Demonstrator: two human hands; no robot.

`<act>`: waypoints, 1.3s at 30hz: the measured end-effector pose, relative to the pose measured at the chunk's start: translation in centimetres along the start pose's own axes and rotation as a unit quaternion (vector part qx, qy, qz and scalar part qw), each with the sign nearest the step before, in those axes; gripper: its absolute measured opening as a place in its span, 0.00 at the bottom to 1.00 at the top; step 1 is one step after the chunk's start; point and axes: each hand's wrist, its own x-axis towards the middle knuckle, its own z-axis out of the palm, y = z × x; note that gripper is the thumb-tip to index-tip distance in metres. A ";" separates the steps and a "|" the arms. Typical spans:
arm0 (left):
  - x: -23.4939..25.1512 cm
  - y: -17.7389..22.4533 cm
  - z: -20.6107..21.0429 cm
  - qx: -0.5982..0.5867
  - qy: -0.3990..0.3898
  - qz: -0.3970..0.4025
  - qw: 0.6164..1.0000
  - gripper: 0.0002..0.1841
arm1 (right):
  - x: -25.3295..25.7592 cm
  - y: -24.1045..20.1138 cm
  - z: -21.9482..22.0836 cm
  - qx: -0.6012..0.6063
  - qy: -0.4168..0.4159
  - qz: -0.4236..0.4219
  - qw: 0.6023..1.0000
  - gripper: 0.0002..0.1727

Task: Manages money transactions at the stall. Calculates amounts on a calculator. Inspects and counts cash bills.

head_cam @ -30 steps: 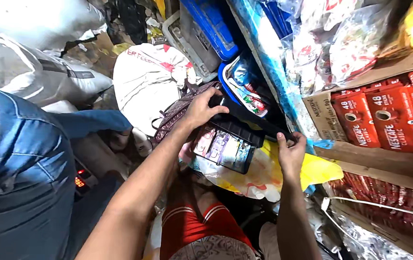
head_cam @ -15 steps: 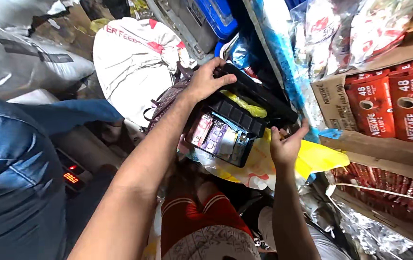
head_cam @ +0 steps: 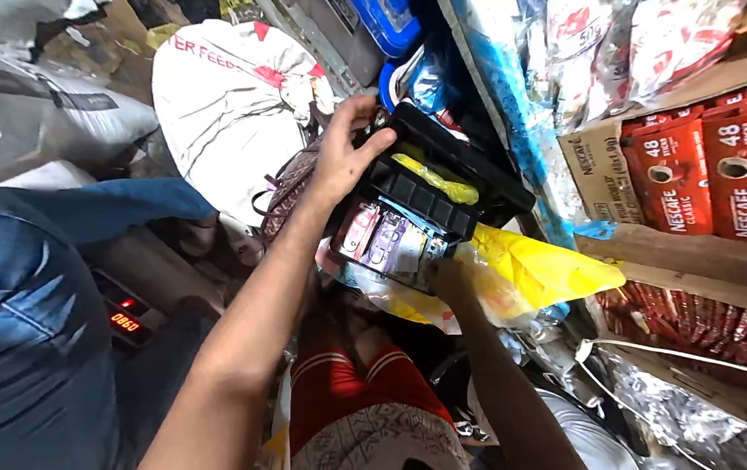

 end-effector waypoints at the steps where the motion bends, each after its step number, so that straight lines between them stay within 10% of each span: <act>1: -2.0 -0.2 -0.5 -0.009 0.032 -0.002 0.999 0.36 | 0.5 0.0 0.3 -0.001 0.000 0.000 1.000 0.19; 13: -27.2 -3.2 2.1 -0.126 0.122 -0.224 0.959 0.19 | 8.4 -0.4 3.0 -0.117 0.225 -0.158 0.954 0.25; 29: -27.4 -3.1 1.0 -0.135 0.156 -0.203 0.957 0.16 | 9.9 -2.7 2.9 -0.102 0.192 -0.050 0.975 0.17; 39: -26.8 -2.5 2.8 -0.146 0.128 -0.217 0.957 0.15 | 9.3 0.2 5.0 -0.049 0.339 -0.156 0.926 0.19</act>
